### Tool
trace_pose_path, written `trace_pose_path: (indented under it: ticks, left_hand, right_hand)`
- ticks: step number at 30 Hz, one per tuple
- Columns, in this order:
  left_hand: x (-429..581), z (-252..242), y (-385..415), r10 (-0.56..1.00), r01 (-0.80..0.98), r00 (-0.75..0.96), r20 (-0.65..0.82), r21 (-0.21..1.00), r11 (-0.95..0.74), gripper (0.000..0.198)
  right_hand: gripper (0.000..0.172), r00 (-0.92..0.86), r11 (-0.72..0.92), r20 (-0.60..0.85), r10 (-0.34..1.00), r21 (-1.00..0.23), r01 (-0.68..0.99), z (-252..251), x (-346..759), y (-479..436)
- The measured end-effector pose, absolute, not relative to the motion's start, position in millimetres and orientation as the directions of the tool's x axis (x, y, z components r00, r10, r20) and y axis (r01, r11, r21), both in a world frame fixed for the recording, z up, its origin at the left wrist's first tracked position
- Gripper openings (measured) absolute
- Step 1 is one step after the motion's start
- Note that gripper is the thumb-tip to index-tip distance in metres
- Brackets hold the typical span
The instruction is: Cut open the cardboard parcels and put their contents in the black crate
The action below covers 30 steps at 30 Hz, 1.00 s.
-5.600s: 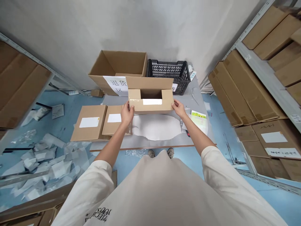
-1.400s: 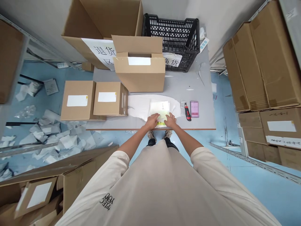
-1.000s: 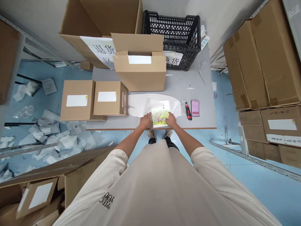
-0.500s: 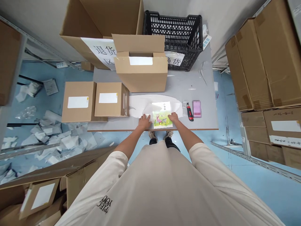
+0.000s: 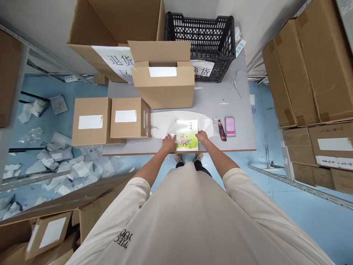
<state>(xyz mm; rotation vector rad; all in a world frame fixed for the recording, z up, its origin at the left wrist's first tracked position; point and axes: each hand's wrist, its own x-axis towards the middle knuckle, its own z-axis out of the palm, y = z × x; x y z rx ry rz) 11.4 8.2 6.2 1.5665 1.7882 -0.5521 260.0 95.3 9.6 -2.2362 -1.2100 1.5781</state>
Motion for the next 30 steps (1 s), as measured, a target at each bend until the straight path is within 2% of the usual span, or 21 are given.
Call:
trace_pose_path:
  ticks: [3, 8, 11, 14, 16, 18, 20, 22, 23, 26, 30]
  left_hand:
    - [11.3, 10.7, 9.3, 0.682, 0.973, -0.045, -0.73, 0.122, 0.195, 0.078]
    - [11.1, 25.2, 10.4, 0.708, 0.964, -0.076, -0.703, 0.13, 0.232, 0.07]
    - [11.2, 38.4, 11.0, 0.771, 0.964, -0.08, -0.632, 0.147, 0.22, 0.061]
    - [13.1, 58.1, 15.0, 0.848, 0.966, -0.075, -0.525, 0.173, 0.193, 0.057]
    - [17.2, 75.5, 21.3, 0.896, 0.957, -0.072, -0.439, 0.222, 0.186, 0.056]
    - [25.9, 95.2, 30.8, 0.938, 0.918, -0.045, -0.344, 0.356, 0.174, 0.052]
    - [39.7, 115.0, 42.5, 0.968, 0.785, 0.007, -0.253, 0.6, 0.152, 0.049]
    - [56.9, 132.2, 54.3, 0.99, 0.524, 0.029, -0.14, 0.845, 0.104, 0.046]
    - [65.6, 139.3, 59.7, 0.992, 0.388, 0.02, -0.124, 0.916, 0.107, 0.043]
    - [85.8, 154.3, 71.5, 0.979, 0.057, -0.056, -0.195, 0.979, 0.198, 0.048]
    - [92.2, 163.9, 75.8, 0.964, -0.161, -0.134, -0.23, 0.965, 0.208, 0.058]
  right_hand:
    - [0.02, 0.06, -0.601, -0.684, 0.727, -0.592, 0.537, 24.1, 263.4, 96.9]
    - [0.035, 0.029, -0.459, -0.537, 0.843, -0.691, 0.559, 67.9, 295.6, 112.7]
    - [0.035, 0.022, -0.403, -0.452, 0.892, -0.772, 0.491, 99.8, 324.5, 122.5]
    - [0.038, -0.005, -0.367, -0.394, 0.919, -0.861, 0.353, 129.5, 345.5, 128.0]
    - [0.041, -0.023, -0.347, -0.369, 0.929, -0.892, 0.291, 146.1, 350.9, 129.1]
    - [0.042, -0.039, -0.323, -0.345, 0.938, -0.909, 0.265, 159.2, 348.6, 128.9]
    - [0.042, -0.056, -0.286, -0.31, 0.949, -0.922, 0.26, 168.7, 340.2, 128.3]
    - [0.042, -0.069, -0.238, -0.264, 0.962, -0.935, 0.265, 174.7, 327.5, 127.7]
    - [0.042, -0.079, -0.212, -0.241, 0.967, -0.94, 0.266, 176.8, 320.3, 127.3]
    - [0.044, -0.135, -0.132, -0.172, 0.976, -0.956, 0.261, 180.1, 297.5, 124.2]
    - [0.042, -0.262, 0.06, -0.03, 0.965, -0.942, 0.33, 179.9, 268.0, 110.5]
